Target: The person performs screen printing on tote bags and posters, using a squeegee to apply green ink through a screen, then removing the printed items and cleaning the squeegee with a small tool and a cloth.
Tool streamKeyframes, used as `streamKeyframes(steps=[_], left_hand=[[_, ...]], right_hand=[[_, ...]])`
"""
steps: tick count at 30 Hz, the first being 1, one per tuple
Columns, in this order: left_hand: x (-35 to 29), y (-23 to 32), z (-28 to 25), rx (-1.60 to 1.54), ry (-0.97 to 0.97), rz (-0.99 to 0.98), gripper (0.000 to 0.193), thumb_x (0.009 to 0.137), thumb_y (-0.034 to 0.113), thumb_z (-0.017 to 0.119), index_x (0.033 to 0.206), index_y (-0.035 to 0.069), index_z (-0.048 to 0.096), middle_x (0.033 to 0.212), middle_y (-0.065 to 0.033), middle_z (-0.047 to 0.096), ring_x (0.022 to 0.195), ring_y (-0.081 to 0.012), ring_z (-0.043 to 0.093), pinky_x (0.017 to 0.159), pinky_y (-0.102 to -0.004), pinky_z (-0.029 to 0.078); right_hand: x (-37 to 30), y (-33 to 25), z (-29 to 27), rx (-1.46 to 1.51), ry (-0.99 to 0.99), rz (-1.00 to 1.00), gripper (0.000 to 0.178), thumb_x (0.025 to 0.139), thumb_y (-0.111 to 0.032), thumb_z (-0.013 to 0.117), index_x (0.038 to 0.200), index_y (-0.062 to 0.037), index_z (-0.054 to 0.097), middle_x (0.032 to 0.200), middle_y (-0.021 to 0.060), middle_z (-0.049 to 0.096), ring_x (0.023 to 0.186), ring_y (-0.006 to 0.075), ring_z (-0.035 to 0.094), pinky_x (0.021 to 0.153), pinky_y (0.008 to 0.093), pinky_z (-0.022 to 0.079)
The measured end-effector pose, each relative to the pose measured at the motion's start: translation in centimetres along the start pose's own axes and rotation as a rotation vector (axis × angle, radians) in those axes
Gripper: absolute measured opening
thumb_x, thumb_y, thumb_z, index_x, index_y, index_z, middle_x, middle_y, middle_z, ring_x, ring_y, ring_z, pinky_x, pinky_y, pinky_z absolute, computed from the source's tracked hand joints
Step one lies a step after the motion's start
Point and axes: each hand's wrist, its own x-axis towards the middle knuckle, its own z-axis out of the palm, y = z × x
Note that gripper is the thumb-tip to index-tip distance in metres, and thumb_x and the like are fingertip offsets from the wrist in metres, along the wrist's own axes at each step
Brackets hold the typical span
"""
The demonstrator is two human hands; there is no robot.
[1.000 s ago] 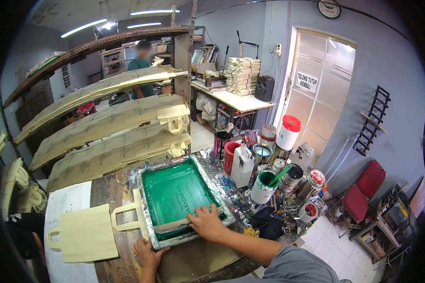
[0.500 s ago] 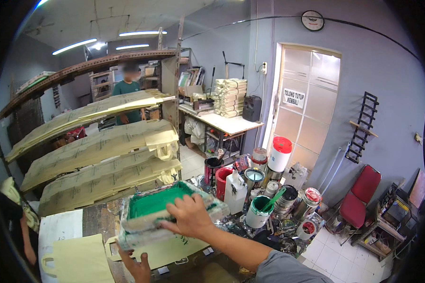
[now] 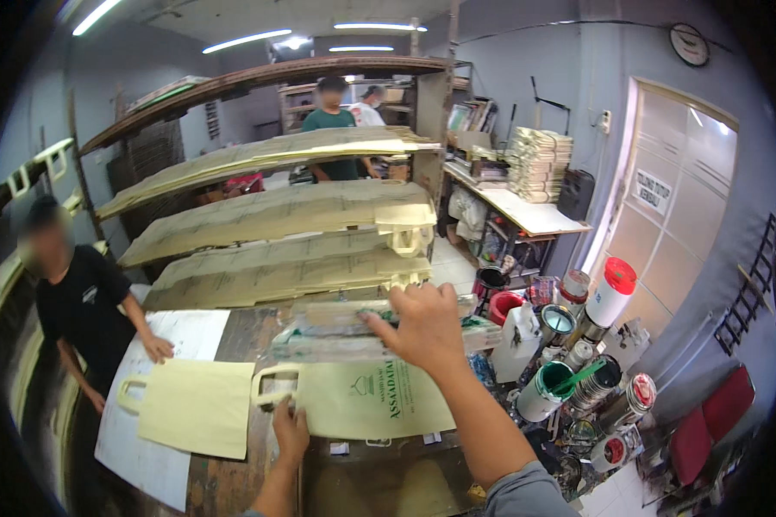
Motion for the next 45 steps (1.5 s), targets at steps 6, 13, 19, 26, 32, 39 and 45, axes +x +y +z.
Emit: streamKeyframes(steps=[6,13,19,26,32,39,45], left_hand=[[13.7,-3.6,-10.0,-0.102,-0.099,-0.124,0.047,0.088,0.010,0.072,0.134,0.000,0.065,0.095,-0.0099,0.069,0.081,-0.0198,0.063,0.076,-0.0357,0.053],[13.3,-13.5,-32.8,-0.120,0.062,-0.379,0.054,0.087,0.003,0.072,0.140,0.000,0.061,0.099,-0.0078,0.070,0.081,-0.0126,0.064,0.071,-0.0272,0.053],[14.1,-22.6,-45.9,0.185,0.354,-0.484,0.054,0.088,0.008,0.075,0.139,-0.003,0.058,0.110,-0.0162,0.070,0.093,-0.0226,0.069,0.081,-0.0379,0.057],[1.1,-19.3,-28.2,0.431,0.047,0.069,0.039,0.088,0.022,0.081,0.115,-0.004,0.070,0.126,-0.0245,0.068,0.120,-0.0409,0.063,0.101,-0.0468,0.051],[-4.2,-6.3,-20.4,0.551,-0.021,0.070,0.052,0.077,0.038,0.088,0.107,-0.002,0.073,0.109,-0.0165,0.064,0.106,-0.0370,0.058,0.095,-0.0454,0.050],[-3.4,-6.0,-20.4,0.605,-0.179,0.047,0.061,0.077,0.050,0.086,0.109,-0.001,0.075,0.113,-0.0156,0.063,0.110,-0.0358,0.056,0.099,-0.0471,0.047],[-3.0,-9.0,-20.7,0.608,-0.156,0.008,0.042,0.086,0.044,0.080,0.102,0.005,0.077,0.107,-0.0124,0.066,0.107,-0.0342,0.059,0.095,-0.0468,0.046]], right_hand=[[2.5,0.4,0.3,-0.034,-0.080,0.017,0.052,0.092,-0.058,0.067,0.084,-0.0063,0.069,0.080,0.0129,0.068,0.081,0.0309,0.064,0.083,0.0465,0.039],[1.8,0.1,0.5,-0.034,-0.002,-0.016,0.052,0.092,-0.057,0.068,0.081,-0.0062,0.065,0.076,0.0121,0.066,0.078,0.0320,0.062,0.081,0.0460,0.038],[2.6,-0.5,-0.1,-0.076,-0.054,0.019,0.053,0.092,-0.057,0.068,0.081,-0.0048,0.067,0.078,0.0131,0.068,0.081,0.0330,0.064,0.081,0.0455,0.039],[1.8,-1.5,0.3,-0.101,-0.056,-0.011,0.051,0.093,-0.055,0.067,0.081,-0.0051,0.066,0.073,0.0131,0.066,0.075,0.0337,0.062,0.079,0.0449,0.038],[2.1,-1.0,0.0,-0.122,-0.076,0.002,0.049,0.093,-0.053,0.068,0.082,-0.0056,0.066,0.074,0.0130,0.065,0.077,0.0330,0.062,0.079,0.0447,0.038],[1.4,-0.5,-0.1,-0.133,-0.086,0.008,0.050,0.093,-0.054,0.068,0.080,-0.0065,0.065,0.076,0.0124,0.066,0.079,0.0322,0.063,0.079,0.0454,0.039],[0.4,-1.0,0.1,-0.081,-0.043,-0.010,0.050,0.092,-0.054,0.069,0.080,-0.0057,0.065,0.076,0.0119,0.066,0.080,0.0322,0.063,0.079,0.0459,0.040]])
